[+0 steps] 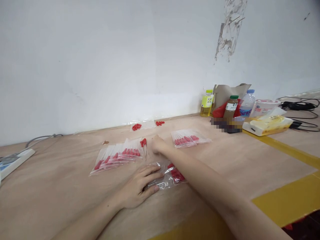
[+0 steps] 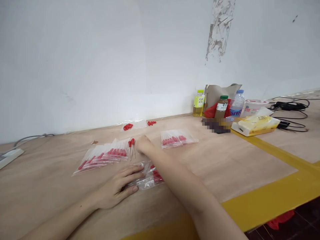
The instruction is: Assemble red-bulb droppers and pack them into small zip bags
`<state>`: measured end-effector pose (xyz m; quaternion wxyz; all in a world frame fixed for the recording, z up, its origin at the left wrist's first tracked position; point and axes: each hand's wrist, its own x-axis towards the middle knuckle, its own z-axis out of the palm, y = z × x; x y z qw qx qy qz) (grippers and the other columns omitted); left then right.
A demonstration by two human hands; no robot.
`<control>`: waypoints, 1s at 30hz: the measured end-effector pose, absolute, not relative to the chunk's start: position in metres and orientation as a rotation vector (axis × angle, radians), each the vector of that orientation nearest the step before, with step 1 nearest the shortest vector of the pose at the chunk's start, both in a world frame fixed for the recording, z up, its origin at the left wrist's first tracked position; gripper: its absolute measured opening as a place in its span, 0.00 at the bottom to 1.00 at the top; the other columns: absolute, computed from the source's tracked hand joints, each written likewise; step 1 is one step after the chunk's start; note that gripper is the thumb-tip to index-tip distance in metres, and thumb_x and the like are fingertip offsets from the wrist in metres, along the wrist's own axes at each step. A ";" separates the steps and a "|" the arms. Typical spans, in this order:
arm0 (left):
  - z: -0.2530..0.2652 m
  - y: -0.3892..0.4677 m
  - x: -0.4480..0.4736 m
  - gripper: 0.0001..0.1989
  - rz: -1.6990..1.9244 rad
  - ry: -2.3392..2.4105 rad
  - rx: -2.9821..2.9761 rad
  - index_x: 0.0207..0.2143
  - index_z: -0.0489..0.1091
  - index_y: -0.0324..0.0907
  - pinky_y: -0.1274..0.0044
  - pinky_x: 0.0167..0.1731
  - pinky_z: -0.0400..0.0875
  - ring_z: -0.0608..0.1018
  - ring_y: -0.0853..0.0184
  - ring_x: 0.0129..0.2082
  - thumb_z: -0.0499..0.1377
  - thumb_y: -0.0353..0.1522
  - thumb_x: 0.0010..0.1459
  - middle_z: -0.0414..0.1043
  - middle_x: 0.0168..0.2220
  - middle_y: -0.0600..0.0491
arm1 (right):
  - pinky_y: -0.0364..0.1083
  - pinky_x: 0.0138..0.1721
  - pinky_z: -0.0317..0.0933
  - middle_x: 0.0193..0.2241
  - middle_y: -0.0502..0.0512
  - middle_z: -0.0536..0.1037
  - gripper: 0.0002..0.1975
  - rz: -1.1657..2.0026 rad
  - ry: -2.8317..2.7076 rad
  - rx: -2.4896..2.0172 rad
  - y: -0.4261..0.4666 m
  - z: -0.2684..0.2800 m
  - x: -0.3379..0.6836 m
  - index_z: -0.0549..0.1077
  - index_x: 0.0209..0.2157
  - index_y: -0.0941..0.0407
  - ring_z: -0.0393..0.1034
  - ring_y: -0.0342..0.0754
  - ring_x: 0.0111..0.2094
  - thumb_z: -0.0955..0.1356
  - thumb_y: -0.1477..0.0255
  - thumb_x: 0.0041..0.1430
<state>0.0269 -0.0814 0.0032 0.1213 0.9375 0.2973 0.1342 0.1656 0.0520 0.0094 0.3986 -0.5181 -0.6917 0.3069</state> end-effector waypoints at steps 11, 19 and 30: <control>0.002 -0.081 0.026 0.18 0.421 0.944 2.679 0.54 0.58 0.49 0.67 0.54 0.55 0.58 0.62 0.56 0.46 0.35 0.61 0.52 0.58 0.54 | 0.39 0.18 0.58 0.17 0.40 0.62 0.29 0.795 -1.323 -1.259 -0.021 0.012 0.302 0.46 0.50 0.57 0.62 0.40 0.16 0.62 0.74 0.46; -0.001 -0.080 0.026 0.19 0.490 0.898 2.671 0.54 0.58 0.48 0.66 0.52 0.58 0.61 0.61 0.54 0.49 0.33 0.59 0.56 0.56 0.52 | 0.40 0.18 0.61 0.18 0.40 0.64 0.26 0.858 -1.119 -1.134 -0.032 -0.024 0.313 0.49 0.45 0.53 0.63 0.39 0.16 0.66 0.67 0.46; -0.002 -0.080 0.026 0.17 0.449 0.893 2.697 0.52 0.59 0.48 0.69 0.52 0.58 0.61 0.63 0.54 0.49 0.33 0.59 0.59 0.54 0.52 | 0.43 0.27 0.66 0.20 0.45 0.67 0.08 1.323 -0.877 -1.098 -0.059 -0.015 0.289 0.54 0.29 0.54 0.68 0.40 0.22 0.62 0.75 0.52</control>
